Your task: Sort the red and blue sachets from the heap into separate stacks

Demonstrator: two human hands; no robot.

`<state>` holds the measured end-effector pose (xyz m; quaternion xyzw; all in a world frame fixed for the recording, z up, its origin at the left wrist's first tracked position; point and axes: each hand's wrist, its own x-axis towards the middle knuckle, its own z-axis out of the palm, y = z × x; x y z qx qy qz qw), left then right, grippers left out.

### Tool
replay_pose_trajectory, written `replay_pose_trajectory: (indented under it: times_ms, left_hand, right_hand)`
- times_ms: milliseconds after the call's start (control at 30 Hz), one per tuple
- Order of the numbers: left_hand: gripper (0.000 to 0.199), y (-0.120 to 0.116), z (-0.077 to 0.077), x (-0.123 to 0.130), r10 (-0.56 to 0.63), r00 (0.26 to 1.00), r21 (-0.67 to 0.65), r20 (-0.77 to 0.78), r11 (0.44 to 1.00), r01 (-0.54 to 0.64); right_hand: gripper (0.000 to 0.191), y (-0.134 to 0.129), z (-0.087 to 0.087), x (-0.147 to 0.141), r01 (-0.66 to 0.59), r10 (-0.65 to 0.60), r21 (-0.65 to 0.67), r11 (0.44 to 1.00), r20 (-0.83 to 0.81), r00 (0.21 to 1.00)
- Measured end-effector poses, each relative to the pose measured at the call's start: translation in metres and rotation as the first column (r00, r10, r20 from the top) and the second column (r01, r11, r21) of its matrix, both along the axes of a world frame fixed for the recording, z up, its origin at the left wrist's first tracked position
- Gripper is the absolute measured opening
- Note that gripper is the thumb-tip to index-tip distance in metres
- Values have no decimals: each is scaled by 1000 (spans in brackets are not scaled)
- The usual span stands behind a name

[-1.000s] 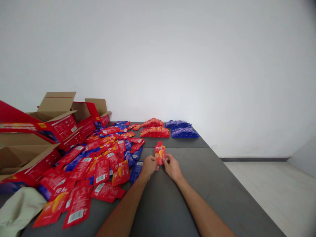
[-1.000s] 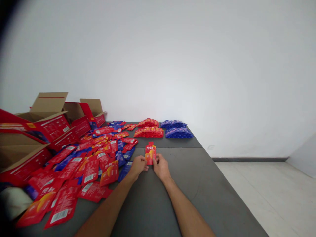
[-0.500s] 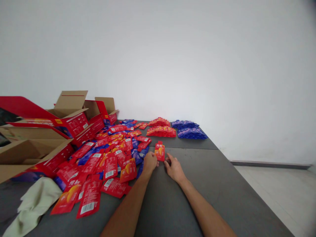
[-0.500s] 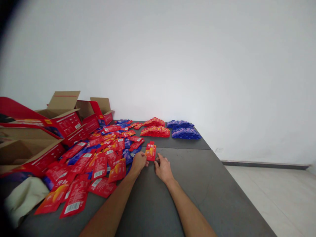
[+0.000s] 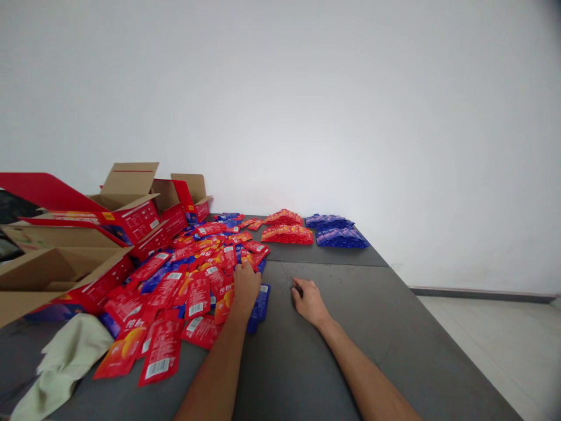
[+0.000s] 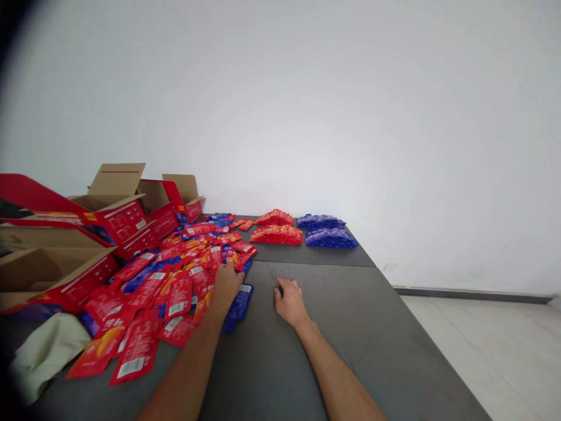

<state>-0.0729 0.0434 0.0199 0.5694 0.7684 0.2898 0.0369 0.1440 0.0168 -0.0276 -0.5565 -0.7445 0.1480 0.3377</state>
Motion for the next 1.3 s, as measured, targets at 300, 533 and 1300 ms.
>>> replay_pose_trajectory:
  times_ms: [300,533,1300]
  left_hand:
    - [52,-22,6,25,-190,966,-234,-176,961,146]
    - [22,-23,-6,43,-345,936,-237,-69,917,320]
    - [34,4,-21,48,-269,521,127,810,948,292]
  right_hand:
    - [33,-3,5,2,-27,27,-1,1000,9,1000]
    - [35,-3,4,2,-55,55,12,998,-27,998]
    - [33,1,14,25,43,-201,-247,968,-659,725]
